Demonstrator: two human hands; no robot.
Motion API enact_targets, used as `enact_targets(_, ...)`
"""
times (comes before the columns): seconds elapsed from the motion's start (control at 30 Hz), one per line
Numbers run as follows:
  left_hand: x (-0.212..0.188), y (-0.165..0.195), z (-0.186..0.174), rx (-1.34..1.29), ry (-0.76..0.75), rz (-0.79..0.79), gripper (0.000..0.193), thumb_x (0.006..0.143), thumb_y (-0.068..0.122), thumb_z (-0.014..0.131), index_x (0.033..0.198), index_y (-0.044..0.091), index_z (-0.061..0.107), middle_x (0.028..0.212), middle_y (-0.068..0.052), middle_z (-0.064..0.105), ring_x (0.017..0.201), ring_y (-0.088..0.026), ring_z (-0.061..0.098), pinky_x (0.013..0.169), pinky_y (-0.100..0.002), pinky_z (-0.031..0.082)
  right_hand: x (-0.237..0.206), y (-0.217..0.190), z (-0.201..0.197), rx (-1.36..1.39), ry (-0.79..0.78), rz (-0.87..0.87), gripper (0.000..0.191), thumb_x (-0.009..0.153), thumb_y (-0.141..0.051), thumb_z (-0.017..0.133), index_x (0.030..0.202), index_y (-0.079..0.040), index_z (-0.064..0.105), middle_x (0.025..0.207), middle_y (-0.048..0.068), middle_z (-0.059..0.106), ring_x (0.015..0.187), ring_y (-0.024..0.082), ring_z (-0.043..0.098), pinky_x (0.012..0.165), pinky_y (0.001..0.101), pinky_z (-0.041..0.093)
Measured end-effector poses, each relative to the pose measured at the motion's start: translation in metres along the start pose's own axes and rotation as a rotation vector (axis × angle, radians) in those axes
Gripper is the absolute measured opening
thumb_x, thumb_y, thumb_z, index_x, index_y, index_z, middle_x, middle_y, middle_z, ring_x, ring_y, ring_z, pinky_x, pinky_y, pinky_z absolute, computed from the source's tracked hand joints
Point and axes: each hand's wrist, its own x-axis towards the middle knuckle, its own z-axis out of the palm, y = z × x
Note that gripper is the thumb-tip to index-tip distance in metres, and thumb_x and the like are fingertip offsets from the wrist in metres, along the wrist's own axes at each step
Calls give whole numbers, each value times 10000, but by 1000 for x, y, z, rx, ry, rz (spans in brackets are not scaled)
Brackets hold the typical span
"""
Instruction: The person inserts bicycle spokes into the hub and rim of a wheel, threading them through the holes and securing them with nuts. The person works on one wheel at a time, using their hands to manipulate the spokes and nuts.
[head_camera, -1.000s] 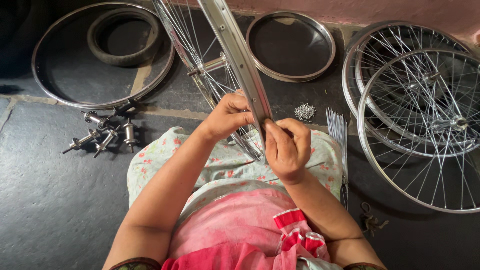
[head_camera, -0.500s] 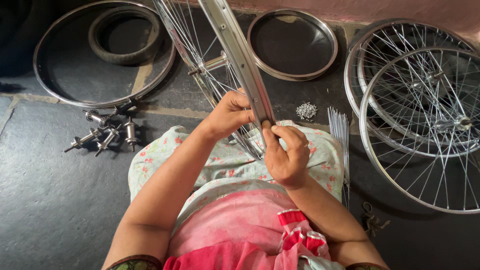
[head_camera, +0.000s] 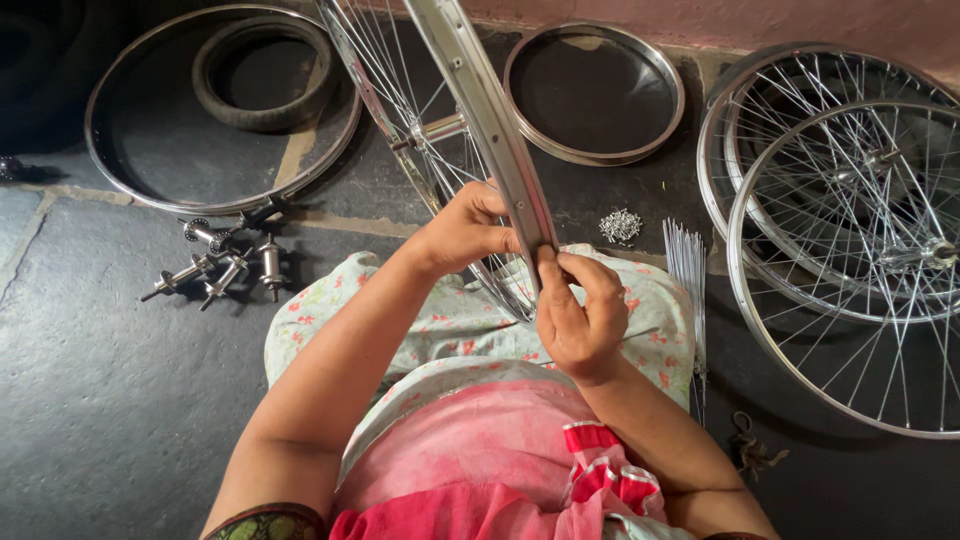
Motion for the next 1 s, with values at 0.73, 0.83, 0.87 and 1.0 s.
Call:
enact_targets(0.73, -6, -20, -2, 16, -35, -54, 185, 1019, 186, 717, 1093, 20, 752, 1112, -20, 708, 1054, -130, 644, 949, -308, 543, -27, 18, 13, 526, 71, 252, 525, 992, -20, 697, 1423, -58, 401, 1250, 177, 565, 1063, 248, 655, 868, 345, 596)
enact_targets(0.83, -7, -23, -6, 3, -46, -95, 187, 1041, 188, 701, 1102, 18, 751, 1125, -9, 685, 1055, -119, 631, 941, -296, 541, -59, 22, 35, 864, 9, 394, 781, 975, -72, 722, 1564, -61, 209, 1184, 133, 570, 961, 158, 626, 809, 290, 556)
enact_targets(0.87, -7, -23, -6, -34, -50, -123, 187, 1043, 186, 703, 1106, 16, 749, 1126, -6, 678, 1048, -116, 629, 934, -294, 541, -70, 22, 40, 917, -39, 439, 849, 954, -80, 746, 1579, -57, 171, 1122, 105, 583, 893, 123, 614, 769, 270, 532)
enact_targets(1.0, -6, -18, -6, -117, -14, -140, 194, 990, 153, 752, 1112, 4, 726, 1091, -33, 709, 1022, -128, 666, 919, -300, 558, -93, 28, 49, 917, -74, 556, 717, 1001, -67, 724, 1542, -33, 254, 1105, 85, 604, 865, 97, 590, 778, 237, 509)
